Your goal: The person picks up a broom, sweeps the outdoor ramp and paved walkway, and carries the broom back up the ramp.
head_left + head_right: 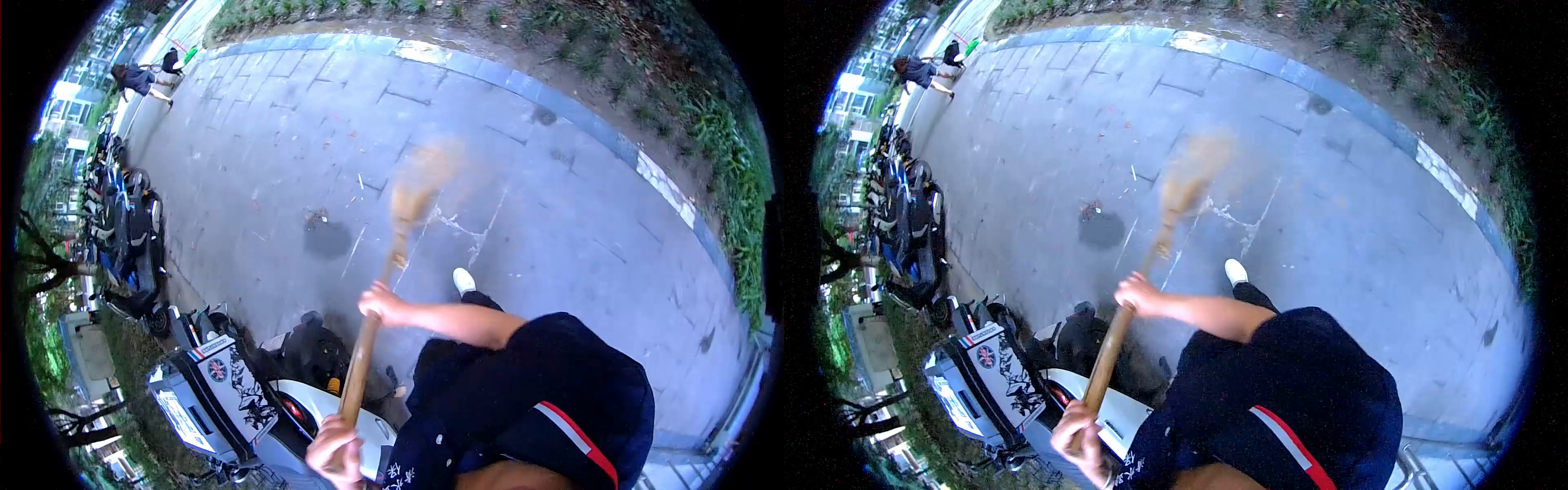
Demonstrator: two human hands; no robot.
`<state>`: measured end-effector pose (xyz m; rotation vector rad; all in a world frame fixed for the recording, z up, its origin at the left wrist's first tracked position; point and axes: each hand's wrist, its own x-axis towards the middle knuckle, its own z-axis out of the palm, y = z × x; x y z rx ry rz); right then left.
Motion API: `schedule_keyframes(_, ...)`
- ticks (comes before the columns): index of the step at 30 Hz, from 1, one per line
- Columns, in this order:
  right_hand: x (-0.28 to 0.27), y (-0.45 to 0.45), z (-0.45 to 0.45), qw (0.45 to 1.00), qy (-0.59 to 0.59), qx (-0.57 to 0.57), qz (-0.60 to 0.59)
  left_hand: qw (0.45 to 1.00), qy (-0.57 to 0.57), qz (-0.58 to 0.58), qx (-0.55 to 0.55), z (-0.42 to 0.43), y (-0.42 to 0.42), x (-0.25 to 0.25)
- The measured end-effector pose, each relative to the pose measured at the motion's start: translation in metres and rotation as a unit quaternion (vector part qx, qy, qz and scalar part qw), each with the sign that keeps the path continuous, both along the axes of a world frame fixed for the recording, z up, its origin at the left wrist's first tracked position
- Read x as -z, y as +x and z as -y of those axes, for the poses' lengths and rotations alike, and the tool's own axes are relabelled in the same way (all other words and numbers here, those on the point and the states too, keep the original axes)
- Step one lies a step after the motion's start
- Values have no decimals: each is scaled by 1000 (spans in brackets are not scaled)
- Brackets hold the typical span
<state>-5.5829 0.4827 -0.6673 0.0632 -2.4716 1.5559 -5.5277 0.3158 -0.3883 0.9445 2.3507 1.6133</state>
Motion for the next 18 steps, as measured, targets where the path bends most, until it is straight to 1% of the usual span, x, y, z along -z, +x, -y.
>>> schedule_keyframes(1, -7, -32, -16, 998, -36, -32, -29, 995, -59, -75, 20, -39, -3, -8)
schedule_keyframes(2, -19, -58, -27, 998, -36, -33, -36, 989, -87, -81, 88, -73, -12, -27)
schedule_keyframes(3, -39, -78, -40, 995, -27, -65, -69, 980, -83, -114, 142, -81, -24, -32)
schedule_keyframes(4, -60, -91, -55, 990, -16, -99, -100, 978, -60, -150, 133, -77, -33, -45)
schedule_keyframes(5, -91, -93, -65, 988, -11, -88, -130, 975, -37, -183, 120, -71, -41, -58)
schedule_keyframes(6, -104, -95, -72, 990, 12, -73, -118, 982, 82, -161, 57, -75, -48, -61)
schedule_keyframes(7, -110, -98, -77, 992, 33, -57, -108, 970, 197, -140, -6, -78, -58, -64)
schedule_keyframes(8, -105, -98, -86, 994, 66, -42, -75, 975, 151, -161, -16, -69, -79, -66)
schedule_keyframes(10, -84, -90, -116, 993, 118, -22, -2, 994, 110, 3, -14, -51, -122, -41)
schedule_keyframes(11, -69, -84, -136, 990, 136, -15, 42, 972, 171, 59, -149, -63, -134, -7)
schedule_keyframes(12, -46, -76, -156, 985, 155, 10, 70, 956, 209, 145, -148, -75, -156, 28)
schedule_keyframes(13, -14, -69, -177, 979, 183, 21, 92, 960, 182, 188, -98, -98, -175, 53)
schedule_keyframes(14, 27, -57, -199, 974, 188, 50, 120, 968, 107, 213, -75, -123, -189, 81)
schedule_keyframes(15, 53, -51, -216, 967, 192, 79, 147, 970, 32, 236, -52, -146, -201, 106)
schedule_keyframes(16, 53, -56, -227, 965, 200, 78, 148, 956, 101, 274, 20, -168, -213, 123)
schedule_keyframes(17, 51, -66, -235, 963, 187, 59, 184, 933, 167, 305, 95, -184, -229, 131)
schedule_keyframes(18, 50, -80, -246, 959, 173, 40, 222, 951, 130, 279, 5, -183, -250, 125)
